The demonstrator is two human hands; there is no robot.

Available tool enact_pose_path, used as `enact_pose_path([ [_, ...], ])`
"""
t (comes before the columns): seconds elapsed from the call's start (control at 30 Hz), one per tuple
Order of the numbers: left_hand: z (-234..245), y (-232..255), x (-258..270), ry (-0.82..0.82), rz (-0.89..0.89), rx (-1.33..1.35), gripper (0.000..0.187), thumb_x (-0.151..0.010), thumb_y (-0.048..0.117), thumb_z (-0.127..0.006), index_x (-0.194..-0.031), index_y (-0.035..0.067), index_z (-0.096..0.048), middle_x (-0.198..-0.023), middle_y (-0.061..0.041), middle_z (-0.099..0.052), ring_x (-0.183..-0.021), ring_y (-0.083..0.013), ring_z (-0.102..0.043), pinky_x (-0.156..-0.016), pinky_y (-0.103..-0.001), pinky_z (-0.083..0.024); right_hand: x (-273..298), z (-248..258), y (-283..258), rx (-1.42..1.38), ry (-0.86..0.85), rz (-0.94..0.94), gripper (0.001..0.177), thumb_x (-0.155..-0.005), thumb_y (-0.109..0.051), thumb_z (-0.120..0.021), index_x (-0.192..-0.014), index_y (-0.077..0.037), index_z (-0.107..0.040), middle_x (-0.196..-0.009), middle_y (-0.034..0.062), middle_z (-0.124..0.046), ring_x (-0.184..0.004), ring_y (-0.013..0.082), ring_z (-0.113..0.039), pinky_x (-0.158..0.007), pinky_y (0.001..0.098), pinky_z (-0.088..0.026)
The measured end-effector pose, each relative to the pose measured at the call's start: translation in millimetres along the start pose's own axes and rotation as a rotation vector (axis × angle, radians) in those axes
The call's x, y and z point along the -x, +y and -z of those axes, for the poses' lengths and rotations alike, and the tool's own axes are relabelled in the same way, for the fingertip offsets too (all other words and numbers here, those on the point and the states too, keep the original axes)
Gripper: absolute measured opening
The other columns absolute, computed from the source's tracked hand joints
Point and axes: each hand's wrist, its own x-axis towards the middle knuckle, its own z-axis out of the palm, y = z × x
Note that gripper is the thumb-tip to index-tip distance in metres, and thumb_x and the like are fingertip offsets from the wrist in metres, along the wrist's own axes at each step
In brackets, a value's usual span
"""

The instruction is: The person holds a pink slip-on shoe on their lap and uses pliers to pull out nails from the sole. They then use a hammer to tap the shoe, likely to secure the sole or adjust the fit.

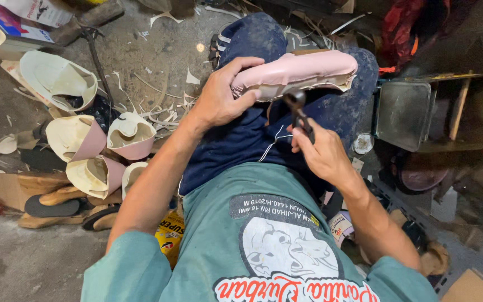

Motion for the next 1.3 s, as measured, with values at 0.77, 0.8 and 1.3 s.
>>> enact_pose_path([
  [0.77,-31,-16,18,0.198,-0.088,0.055,0.036,-0.107,0.034,-0.056,-0.135,0.012,-0.060,-0.120,-0.014,-0.068,-0.108,-0.0388,-0.069,-0.093,-0.047,-0.055,-17,-9,24,0.281,-0.100,0.113,0.018,-0.105,-0.040,-0.055,-0.109,-0.024,-0.062,-0.061,-0.0050,-0.067,-0.071,0.0246,-0.071,-0.069,0.0418,-0.055],
  [0.8,-32,-17,19,0.190,-0.097,0.050,0.038,-0.107,0.036,-0.053,-0.135,0.011,-0.060,-0.121,-0.014,-0.067,-0.109,-0.0391,-0.068,-0.094,-0.047,-0.055,-17,-14,27,0.239,-0.085,0.108,0.017,-0.105,-0.037,-0.055,-0.101,-0.023,-0.063,-0.059,-0.0044,-0.066,-0.069,0.0261,-0.070,-0.067,0.0415,-0.055],
  [1.3,-19,-4,9,0.224,0.075,0.061,0.031,-0.092,0.035,-0.074,-0.118,0.018,-0.074,-0.103,-0.008,-0.072,-0.098,-0.0321,-0.072,-0.085,-0.040,-0.057,20,68,3,0.315,-0.381,0.137,0.042,-0.095,-0.034,-0.061,-0.115,0.001,-0.070,-0.110,0.0298,-0.068,-0.108,0.0522,-0.064,-0.091,0.0623,-0.051],
])
